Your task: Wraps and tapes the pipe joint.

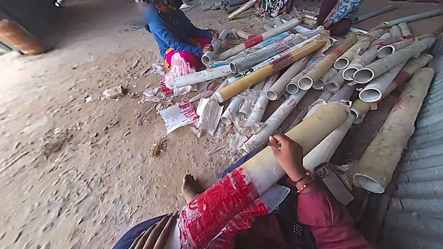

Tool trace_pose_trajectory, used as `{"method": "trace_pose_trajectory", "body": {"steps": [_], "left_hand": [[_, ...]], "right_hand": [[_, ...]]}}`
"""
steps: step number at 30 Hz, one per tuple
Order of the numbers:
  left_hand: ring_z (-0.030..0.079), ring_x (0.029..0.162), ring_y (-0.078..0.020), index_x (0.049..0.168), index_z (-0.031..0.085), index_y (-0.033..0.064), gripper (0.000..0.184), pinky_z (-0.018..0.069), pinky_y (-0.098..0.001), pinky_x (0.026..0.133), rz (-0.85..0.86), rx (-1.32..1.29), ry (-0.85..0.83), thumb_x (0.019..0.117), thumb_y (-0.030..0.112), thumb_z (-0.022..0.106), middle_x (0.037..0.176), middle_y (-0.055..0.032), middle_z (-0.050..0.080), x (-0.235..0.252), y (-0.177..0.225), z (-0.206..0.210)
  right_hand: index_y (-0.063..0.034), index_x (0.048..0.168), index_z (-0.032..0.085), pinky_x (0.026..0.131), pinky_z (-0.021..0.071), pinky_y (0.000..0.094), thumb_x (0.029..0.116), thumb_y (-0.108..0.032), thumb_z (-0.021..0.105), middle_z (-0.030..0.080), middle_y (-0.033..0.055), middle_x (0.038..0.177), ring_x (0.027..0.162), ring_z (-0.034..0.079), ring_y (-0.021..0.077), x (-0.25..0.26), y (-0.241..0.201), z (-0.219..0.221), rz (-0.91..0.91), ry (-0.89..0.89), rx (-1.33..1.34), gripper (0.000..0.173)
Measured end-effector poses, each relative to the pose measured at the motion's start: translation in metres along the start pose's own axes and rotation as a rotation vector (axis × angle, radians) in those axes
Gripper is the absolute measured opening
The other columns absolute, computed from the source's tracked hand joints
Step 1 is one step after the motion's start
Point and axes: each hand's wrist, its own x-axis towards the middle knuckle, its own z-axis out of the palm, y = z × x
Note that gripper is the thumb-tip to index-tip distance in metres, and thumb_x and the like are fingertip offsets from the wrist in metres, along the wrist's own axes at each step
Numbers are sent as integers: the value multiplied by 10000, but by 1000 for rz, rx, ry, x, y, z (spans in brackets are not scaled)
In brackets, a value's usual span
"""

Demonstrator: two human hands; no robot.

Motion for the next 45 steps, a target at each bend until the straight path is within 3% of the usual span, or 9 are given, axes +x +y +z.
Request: {"method": "trace_pose_trajectory", "body": {"steps": [3, 8, 11, 15, 18, 21, 28, 36, 45], "left_hand": [[730, 1090, -303, 1250, 729, 90, 930, 563, -496, 934, 36, 73, 239, 716, 831, 558, 1203, -101, 753, -22, -13, 29], [731, 1090, -264, 1234, 722, 67, 881, 563, -461, 949, -60, -9, 440, 894, 802, 377, 1173, -80, 765, -39, -22, 53], [718, 1126, -268, 1198, 731, 59, 732, 546, -451, 985, -92, -81, 450, 988, 674, 393, 1186, -88, 759, -45, -22, 62], [709, 1138, -257, 1193, 749, 84, 655, 525, -435, 1020, -88, -127, 443, 994, 627, 443, 1185, -84, 757, -47, -24, 68], [709, 1118, -261, 1175, 763, 92, 634, 524, -430, 1012, -89, -157, 448, 967, 625, 491, 1158, -83, 761, -43, -24, 68], [713, 1109, -268, 1174, 765, 85, 635, 529, -445, 1000, -90, -176, 434, 951, 624, 515, 1150, -91, 763, -40, -25, 67], [710, 1113, -270, 1180, 761, 76, 632, 506, -438, 1035, -101, -205, 379, 936, 621, 556, 1156, -86, 762, -38, -28, 62], [727, 1080, -277, 1175, 763, 76, 647, 451, -466, 1112, -103, -241, 367, 931, 641, 560, 1132, -90, 768, -34, -32, 60], [731, 1080, -268, 1154, 767, 81, 627, 513, -448, 1033, -127, -257, 321, 924, 630, 572, 1123, -88, 770, -30, -35, 57]], "right_hand": [[57, 1100, 702, 782, 502, 589, 1003, -196, 648, 707, 230, 936, 868, 681, 383, 1, -32, -23, 166, -400, -18, 276], [-18, 1155, 667, 711, 464, 216, 1039, -353, 502, 615, -26, 870, 754, 544, 2, -5, -82, -22, -104, -756, 266, 391], [-13, 1157, 673, 705, 440, 104, 1086, -341, 399, 608, -77, 866, 761, 531, -80, -19, -120, -10, -365, -882, 360, 432], [-10, 1037, 729, 837, 493, 126, 1066, -311, 494, 721, 87, 966, 906, 644, 14, -47, -156, 8, -765, -847, 327, 384], [-35, 1044, 751, 730, 544, 251, 1084, -259, 471, 755, 110, 883, 788, 704, 168, -64, -170, 15, -1047, -770, 248, 360], [-48, 1054, 743, 587, 495, 349, 1098, -268, 406, 729, 111, 814, 672, 664, 261, -71, -175, 15, -1200, -729, 115, 404], [-10, 1039, 743, 550, 464, 387, 1095, -263, 446, 679, 147, 751, 641, 640, 312, -72, -181, 19, -1300, -707, 34, 394], [29, 996, 727, 528, 455, 371, 1055, -111, 498, 662, 157, 717, 601, 622, 298, -65, -188, 23, -1385, -749, 103, 275], [46, 980, 726, 431, 411, 391, 887, 74, 528, 592, 163, 633, 517, 598, 329, -61, -200, 25, -1514, -811, 44, 221]]}}
